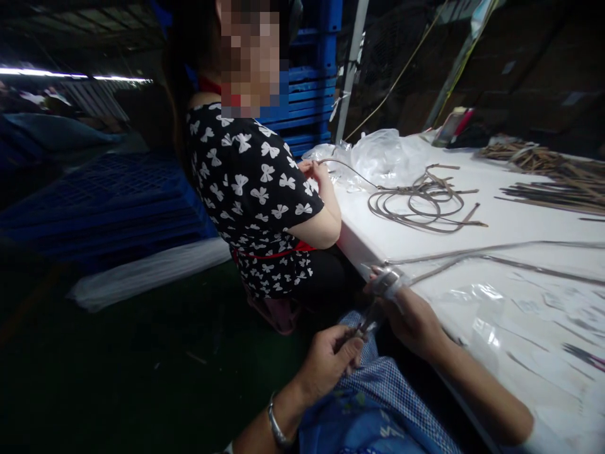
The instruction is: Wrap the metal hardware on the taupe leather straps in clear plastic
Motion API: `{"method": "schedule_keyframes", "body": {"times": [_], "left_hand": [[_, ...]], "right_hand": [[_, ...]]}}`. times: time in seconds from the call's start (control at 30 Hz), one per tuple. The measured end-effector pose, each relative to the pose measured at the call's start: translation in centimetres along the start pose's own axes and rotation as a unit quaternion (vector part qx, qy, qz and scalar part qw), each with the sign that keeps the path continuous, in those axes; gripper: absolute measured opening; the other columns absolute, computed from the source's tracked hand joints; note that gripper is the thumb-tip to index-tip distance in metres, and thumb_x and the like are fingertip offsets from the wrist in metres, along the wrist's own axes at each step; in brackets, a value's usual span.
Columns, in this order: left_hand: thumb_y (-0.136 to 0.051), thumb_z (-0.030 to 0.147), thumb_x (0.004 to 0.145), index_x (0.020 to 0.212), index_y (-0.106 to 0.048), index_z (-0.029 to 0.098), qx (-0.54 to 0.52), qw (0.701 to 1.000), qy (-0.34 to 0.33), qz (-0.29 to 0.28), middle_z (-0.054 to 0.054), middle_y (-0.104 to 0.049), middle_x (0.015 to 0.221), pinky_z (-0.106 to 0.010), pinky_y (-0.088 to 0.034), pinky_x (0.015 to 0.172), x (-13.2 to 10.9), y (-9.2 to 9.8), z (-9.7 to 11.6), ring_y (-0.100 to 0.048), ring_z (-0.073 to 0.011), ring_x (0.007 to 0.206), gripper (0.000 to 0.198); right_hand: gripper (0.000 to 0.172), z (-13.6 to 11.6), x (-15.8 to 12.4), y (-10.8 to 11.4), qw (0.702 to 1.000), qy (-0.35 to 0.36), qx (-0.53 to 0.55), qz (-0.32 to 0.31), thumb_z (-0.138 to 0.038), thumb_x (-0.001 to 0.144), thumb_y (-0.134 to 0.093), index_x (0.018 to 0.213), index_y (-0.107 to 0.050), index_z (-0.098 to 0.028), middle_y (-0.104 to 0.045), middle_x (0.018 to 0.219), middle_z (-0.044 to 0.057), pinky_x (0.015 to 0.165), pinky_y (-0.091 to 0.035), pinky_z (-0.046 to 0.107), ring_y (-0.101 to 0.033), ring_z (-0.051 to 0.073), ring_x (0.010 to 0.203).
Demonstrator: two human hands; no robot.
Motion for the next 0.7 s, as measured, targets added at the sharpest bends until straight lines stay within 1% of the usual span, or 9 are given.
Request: {"method": "schedule_keyframes", "body": {"times": [0.1,0.17,0.27,0.37,0.43,0.5,0.57,0.63,0.7], "left_hand": [[-0.057,0.052,0.088,0.082,-0.063,0.011,0.022,0.999,0.011,0.034,0.005,-0.047,0.056,-0.018,-0.026,0.045,-0.4,0.9,0.9,-0.035,-0.0044,0.046,0.042],[-0.057,0.054,0.087,0.080,-0.062,0.012,0.014,0.998,0.034,0.047,0.006,-0.044,0.055,-0.018,-0.022,0.044,-0.6,1.3,1.5,-0.032,-0.0044,0.045,0.043],[-0.057,0.054,0.086,0.077,-0.060,0.012,0.004,0.996,0.078,0.052,0.006,-0.042,0.055,-0.018,-0.019,0.043,-0.6,1.8,1.9,-0.029,-0.0044,0.045,0.043],[-0.052,0.054,0.089,0.074,-0.062,0.013,0.068,0.992,0.092,0.048,0.005,-0.045,0.053,-0.018,-0.025,0.043,-0.2,2.7,2.0,-0.033,-0.0054,0.044,0.045],[-0.047,0.049,0.094,0.078,-0.066,0.014,0.179,0.980,0.040,0.072,0.001,-0.057,0.059,-0.021,-0.038,0.051,0.2,3.8,2.7,-0.048,-0.0093,0.050,0.043],[-0.049,0.041,0.095,0.094,-0.069,0.017,0.332,0.933,-0.053,0.129,-0.005,-0.070,0.084,-0.030,-0.049,0.074,0.3,4.9,4.1,-0.064,-0.0176,0.076,0.032],[-0.053,0.032,0.094,0.113,-0.066,0.021,0.457,0.865,-0.136,0.160,-0.008,-0.070,0.111,-0.040,-0.044,0.097,-0.2,5.0,5.2,-0.062,-0.0234,0.105,0.026],[-0.056,0.027,0.092,0.125,-0.060,0.023,0.526,0.823,-0.183,0.116,-0.007,-0.065,0.125,-0.046,-0.034,0.109,-0.6,4.0,5.2,-0.056,-0.0239,0.118,0.033],[-0.057,0.023,0.091,0.131,-0.055,0.025,0.556,0.802,-0.214,0.034,-0.006,-0.062,0.131,-0.049,-0.027,0.115,-1.0,2.4,4.4,-0.052,-0.0231,0.125,0.039]], "right_hand": [[0.031,1.6,-1.6,-1.8,0.990,0.059,-0.098,-0.081,-0.023,0.098,-0.042,0.126,-0.051,-0.018,-0.067,0.113,0.015,0.081,-0.055,0.037,-0.067,0.024,0.092],[0.032,2.3,-2.9,-3.3,0.981,0.059,-0.105,-0.153,-0.031,0.096,-0.047,0.124,-0.051,-0.015,-0.068,0.106,0.017,0.078,-0.055,0.037,-0.066,0.025,0.087],[0.024,2.5,-4.4,-5.1,0.966,0.031,-0.114,-0.230,-0.037,0.095,-0.049,0.103,-0.058,-0.017,-0.067,0.088,0.012,0.070,-0.051,0.034,-0.062,0.023,0.076],[0.024,2.1,-4.9,-5.7,0.959,-0.019,-0.126,-0.252,-0.034,0.098,-0.039,0.087,-0.056,-0.020,-0.062,0.076,0.007,0.063,-0.044,0.031,-0.056,0.020,0.066],[0.028,2.3,-4.9,-5.5,0.959,-0.082,-0.111,-0.247,-0.038,0.098,-0.038,0.086,-0.056,-0.021,-0.061,0.074,0.006,0.062,-0.040,0.031,-0.054,0.019,0.065],[0.036,3.2,-5.3,-5.3,0.944,-0.191,-0.054,-0.262,-0.048,0.097,-0.037,0.083,-0.056,-0.021,-0.058,0.069,0.003,0.060,-0.038,0.030,-0.052,0.018,0.061],[0.045,4.2,-6.2,-5.7,0.900,-0.319,0.055,-0.293,-0.058,0.094,-0.037,0.078,-0.055,-0.020,-0.054,0.063,0.001,0.058,-0.038,0.029,-0.050,0.016,0.057],[0.051,4.3,-7.2,-6.2,0.835,-0.410,0.186,-0.315,-0.066,0.089,-0.042,0.076,-0.055,-0.018,-0.051,0.061,-0.001,0.056,-0.039,0.028,-0.049,0.015,0.055],[0.053,3.5,-7.6,-6.6,0.784,-0.452,0.282,-0.318,-0.068,0.085,-0.049,0.077,-0.055,-0.016,-0.052,0.064,-0.001,0.057,-0.040,0.027,-0.050,0.014,0.057]]}}
Point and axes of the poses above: each hand's wrist, its own x-axis towards the middle knuckle, its own y-axis out of the back of the hand, z = x × y, the point moved 6 cm from there along x, towards the middle knuckle
